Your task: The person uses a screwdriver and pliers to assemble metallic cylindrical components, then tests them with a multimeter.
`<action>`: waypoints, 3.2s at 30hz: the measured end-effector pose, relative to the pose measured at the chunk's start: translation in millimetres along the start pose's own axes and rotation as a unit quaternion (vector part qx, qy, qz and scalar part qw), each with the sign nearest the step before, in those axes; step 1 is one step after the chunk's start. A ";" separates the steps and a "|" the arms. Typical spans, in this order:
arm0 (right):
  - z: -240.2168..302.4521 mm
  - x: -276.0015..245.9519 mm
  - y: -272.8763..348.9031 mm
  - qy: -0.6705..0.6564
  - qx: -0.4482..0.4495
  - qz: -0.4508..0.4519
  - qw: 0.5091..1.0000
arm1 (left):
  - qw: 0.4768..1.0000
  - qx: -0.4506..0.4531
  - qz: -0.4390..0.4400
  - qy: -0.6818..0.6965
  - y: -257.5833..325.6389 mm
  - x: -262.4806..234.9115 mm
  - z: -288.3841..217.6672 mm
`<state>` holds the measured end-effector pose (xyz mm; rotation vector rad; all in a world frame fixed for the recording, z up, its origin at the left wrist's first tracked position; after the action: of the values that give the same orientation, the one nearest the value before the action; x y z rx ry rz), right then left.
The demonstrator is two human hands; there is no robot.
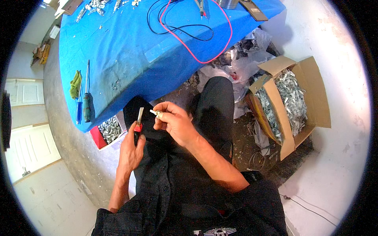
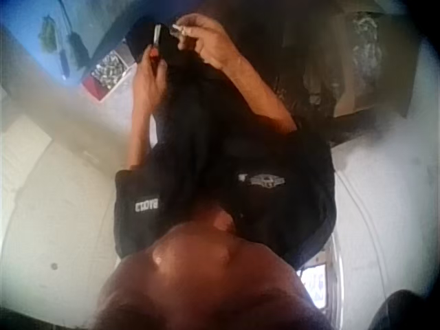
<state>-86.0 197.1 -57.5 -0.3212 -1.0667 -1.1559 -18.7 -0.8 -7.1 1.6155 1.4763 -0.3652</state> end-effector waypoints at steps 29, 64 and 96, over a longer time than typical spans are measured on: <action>-2.1 14.3 -0.3 0.077 -0.074 -0.032 0.994 | 0.975 0.159 -0.140 -0.071 5.8 4.3 -21.2; -0.9 24.0 4.9 0.210 -0.107 0.029 0.971 | 0.987 0.108 -0.117 -0.026 0.4 0.9 -16.7; 24.6 37.0 5.9 0.540 -0.359 0.041 0.760 | 0.989 0.082 -0.121 -0.005 0.8 -24.2 -6.2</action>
<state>-93.3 195.2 -13.4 -0.2163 0.4439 -1.3403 -26.0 -11.6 14.2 1.5608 1.6765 -0.6449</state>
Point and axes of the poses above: each hand's wrist, its own y-axis away from the middle knuckle, its own x-axis out of the palm, z = x × y, the point moved 2 cm from there along -y, towards the middle knuckle, and after that the axes turned 5 degrees about -x, right-handed, at the moved point
